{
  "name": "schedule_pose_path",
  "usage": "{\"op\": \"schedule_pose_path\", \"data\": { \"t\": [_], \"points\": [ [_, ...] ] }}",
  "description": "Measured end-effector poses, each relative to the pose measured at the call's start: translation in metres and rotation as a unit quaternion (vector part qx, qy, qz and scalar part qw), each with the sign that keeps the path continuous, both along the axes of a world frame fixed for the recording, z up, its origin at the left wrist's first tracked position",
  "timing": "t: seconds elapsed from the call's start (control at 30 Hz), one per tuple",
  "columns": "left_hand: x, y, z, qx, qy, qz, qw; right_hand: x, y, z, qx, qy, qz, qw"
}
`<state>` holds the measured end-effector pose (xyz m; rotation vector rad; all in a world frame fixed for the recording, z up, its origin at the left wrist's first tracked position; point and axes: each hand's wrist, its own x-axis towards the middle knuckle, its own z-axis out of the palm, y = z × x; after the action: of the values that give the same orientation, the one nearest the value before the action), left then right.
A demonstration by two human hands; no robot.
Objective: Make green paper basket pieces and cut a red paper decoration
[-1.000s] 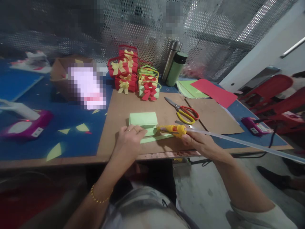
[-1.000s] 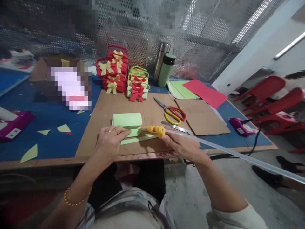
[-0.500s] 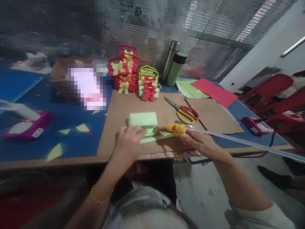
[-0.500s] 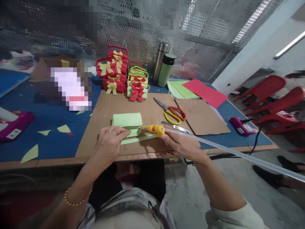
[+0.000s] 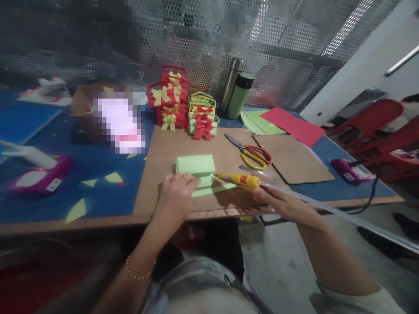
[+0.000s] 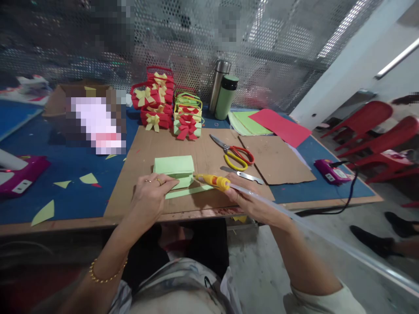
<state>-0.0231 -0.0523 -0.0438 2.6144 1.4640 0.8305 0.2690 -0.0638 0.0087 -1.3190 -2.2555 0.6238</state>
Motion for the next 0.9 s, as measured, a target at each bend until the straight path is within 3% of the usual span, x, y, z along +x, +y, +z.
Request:
{"op": "schedule_pose_path", "data": {
  "t": [0.17,0.37,0.6,0.77,0.9],
  "points": [
    [0.000,0.000,-0.001,0.012,-0.003,0.002,1.000,0.005,-0.005,-0.003,-0.011,0.063,0.012,0.998],
    [0.000,0.003,0.000,0.027,0.028,0.001,0.999,0.047,-0.013,-0.012,0.086,0.101,-0.044,0.990],
    [0.000,0.008,0.010,0.038,0.092,0.000,0.995,0.134,0.010,-0.036,0.168,-0.008,-0.226,0.959],
    [0.002,0.014,0.012,0.040,0.123,0.008,0.992,0.177,0.029,-0.059,0.176,-0.124,-0.274,0.937],
    [0.003,0.015,0.012,0.040,0.130,0.015,0.991,0.180,0.027,-0.055,0.191,-0.176,-0.273,0.926]
  ]
}}
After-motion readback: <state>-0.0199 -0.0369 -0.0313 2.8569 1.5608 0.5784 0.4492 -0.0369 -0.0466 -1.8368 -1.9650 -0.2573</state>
